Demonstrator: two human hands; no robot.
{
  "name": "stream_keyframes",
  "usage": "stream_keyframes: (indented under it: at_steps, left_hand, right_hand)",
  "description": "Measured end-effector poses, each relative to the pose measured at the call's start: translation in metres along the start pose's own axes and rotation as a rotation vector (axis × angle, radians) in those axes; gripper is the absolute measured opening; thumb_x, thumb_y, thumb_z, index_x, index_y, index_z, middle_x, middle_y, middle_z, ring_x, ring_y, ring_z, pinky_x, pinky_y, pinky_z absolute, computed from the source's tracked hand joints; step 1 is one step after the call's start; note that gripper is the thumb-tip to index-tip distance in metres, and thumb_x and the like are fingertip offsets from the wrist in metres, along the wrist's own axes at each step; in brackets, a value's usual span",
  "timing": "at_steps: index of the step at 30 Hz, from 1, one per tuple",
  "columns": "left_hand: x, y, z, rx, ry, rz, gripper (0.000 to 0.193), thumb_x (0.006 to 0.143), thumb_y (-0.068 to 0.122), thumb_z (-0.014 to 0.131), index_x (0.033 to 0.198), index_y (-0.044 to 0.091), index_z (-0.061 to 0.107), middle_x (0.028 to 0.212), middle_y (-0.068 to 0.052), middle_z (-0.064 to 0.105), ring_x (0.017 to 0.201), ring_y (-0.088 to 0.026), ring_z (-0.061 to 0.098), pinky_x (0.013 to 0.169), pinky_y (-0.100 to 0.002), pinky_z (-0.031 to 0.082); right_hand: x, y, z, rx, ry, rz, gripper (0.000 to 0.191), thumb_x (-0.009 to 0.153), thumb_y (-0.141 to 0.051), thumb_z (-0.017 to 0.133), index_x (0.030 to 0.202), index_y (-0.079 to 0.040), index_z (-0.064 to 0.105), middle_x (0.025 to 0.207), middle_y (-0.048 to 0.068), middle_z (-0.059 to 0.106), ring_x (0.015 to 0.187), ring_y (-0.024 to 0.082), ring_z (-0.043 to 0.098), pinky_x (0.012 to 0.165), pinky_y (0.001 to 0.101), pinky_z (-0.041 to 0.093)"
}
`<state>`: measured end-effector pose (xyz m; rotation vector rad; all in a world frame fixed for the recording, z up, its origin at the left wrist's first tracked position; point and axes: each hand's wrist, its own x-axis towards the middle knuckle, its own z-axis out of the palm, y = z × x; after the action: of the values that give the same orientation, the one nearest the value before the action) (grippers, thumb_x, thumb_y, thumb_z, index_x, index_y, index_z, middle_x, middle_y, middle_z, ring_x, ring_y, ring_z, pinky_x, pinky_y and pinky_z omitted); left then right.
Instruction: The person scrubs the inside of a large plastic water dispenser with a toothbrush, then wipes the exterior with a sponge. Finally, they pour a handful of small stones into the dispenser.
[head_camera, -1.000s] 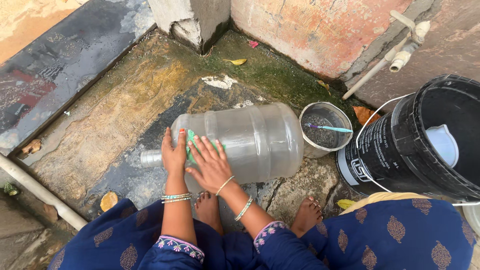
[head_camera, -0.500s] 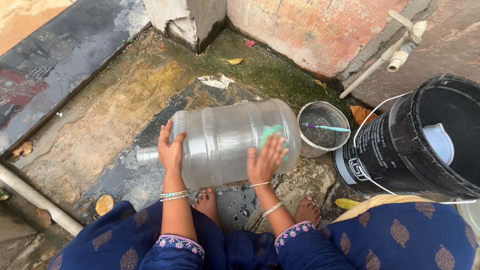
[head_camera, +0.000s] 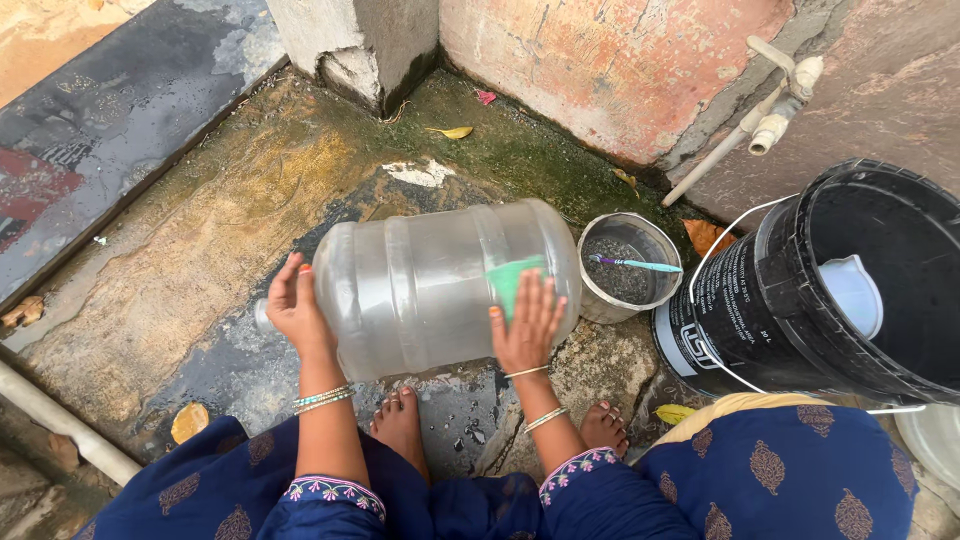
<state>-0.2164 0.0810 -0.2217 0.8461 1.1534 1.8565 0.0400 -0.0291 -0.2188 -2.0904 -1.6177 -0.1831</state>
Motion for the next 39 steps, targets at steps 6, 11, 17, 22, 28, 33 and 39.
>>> stream_keyframes:
  at_steps: [6, 11, 17, 22, 28, 33, 39]
  left_hand:
    - [-0.036, -0.001, -0.023, 0.293, 0.153, -0.214, 0.037, 0.105, 0.023, 0.058, 0.130, 0.001, 0.073, 0.136, -0.018, 0.071, 0.124, -0.025, 0.065, 0.109, -0.034, 0.049]
    - [-0.054, 0.004, -0.021, 0.655, -0.107, -0.204, 0.082, 0.094, 0.051, 0.055, 0.161, 0.009, 0.031, 0.164, -0.019, 0.034, 0.150, -0.034, 0.032, 0.120, -0.044, 0.026]
    - [-0.031, 0.019, -0.014, 1.075, -0.226, -0.358, 0.098, 0.090, 0.072, 0.053, 0.160, 0.008, 0.026, 0.160, -0.026, 0.035, 0.146, -0.043, 0.039, 0.118, -0.046, 0.033]
    - [-0.034, 0.006, -0.004, 1.156, -0.123, -0.307, 0.093, 0.090, 0.071, 0.053, 0.161, 0.015, 0.034, 0.154, -0.030, 0.041, 0.142, -0.046, 0.041, 0.116, -0.051, 0.034]
    - [-0.036, -0.008, -0.001, 1.068, 0.008, -0.199, 0.082, 0.089, 0.070, 0.054, 0.153, 0.021, 0.047, 0.155, -0.022, 0.045, 0.141, -0.042, 0.043, 0.115, -0.051, 0.035]
    - [-0.030, -0.010, 0.001, 1.062, 0.025, -0.231, 0.081, 0.087, 0.072, 0.054, 0.153, 0.024, 0.047, 0.155, -0.018, 0.046, 0.143, -0.040, 0.043, 0.114, -0.051, 0.035]
    - [-0.013, -0.013, 0.010, 1.070, 0.003, -0.278, 0.082, 0.085, 0.074, 0.056, 0.152, 0.026, 0.049, 0.156, -0.016, 0.046, 0.144, -0.037, 0.043, 0.113, -0.052, 0.036]
  right_hand:
    - [0.019, 0.058, -0.004, 0.490, 0.033, 0.479, 0.096, 0.086, -0.062, 0.067, 0.155, -0.001, 0.036, 0.156, 0.021, 0.040, 0.144, 0.034, 0.039, 0.118, 0.0500, 0.033]
    - [0.024, 0.062, -0.009, 0.913, -0.095, 0.696, 0.090, 0.075, -0.057, 0.080, 0.144, -0.007, 0.053, 0.138, 0.015, 0.063, 0.127, 0.029, 0.059, 0.108, 0.0423, 0.045]
    - [0.042, 0.079, -0.018, 0.324, -0.252, 0.634, 0.100, 0.082, -0.081, 0.057, 0.139, 0.001, 0.058, 0.136, 0.026, 0.063, 0.127, 0.042, 0.061, 0.108, 0.0500, 0.047]
    - [0.042, 0.037, -0.006, 0.095, -0.103, 0.237, 0.097, 0.094, -0.073, 0.048, 0.155, 0.002, 0.036, 0.161, 0.029, 0.029, 0.148, 0.051, 0.019, 0.116, 0.0646, 0.012]
    - [-0.008, -0.085, 0.017, 0.271, -0.239, -0.447, 0.089, 0.100, -0.065, 0.036, 0.162, -0.003, 0.022, 0.170, 0.020, 0.013, 0.156, 0.036, 0.005, 0.123, 0.0570, -0.001]
    - [-0.024, -0.090, 0.025, 0.088, -0.313, -0.618, 0.084, 0.096, -0.068, 0.032, 0.163, -0.019, 0.016, 0.170, 0.005, 0.010, 0.156, 0.027, 0.004, 0.122, 0.0571, -0.003]
    - [0.011, 0.045, 0.006, -0.132, -0.052, 0.080, 0.070, 0.105, -0.060, 0.016, 0.152, -0.009, 0.024, 0.176, 0.009, 0.010, 0.163, 0.031, -0.002, 0.127, 0.0553, -0.011]
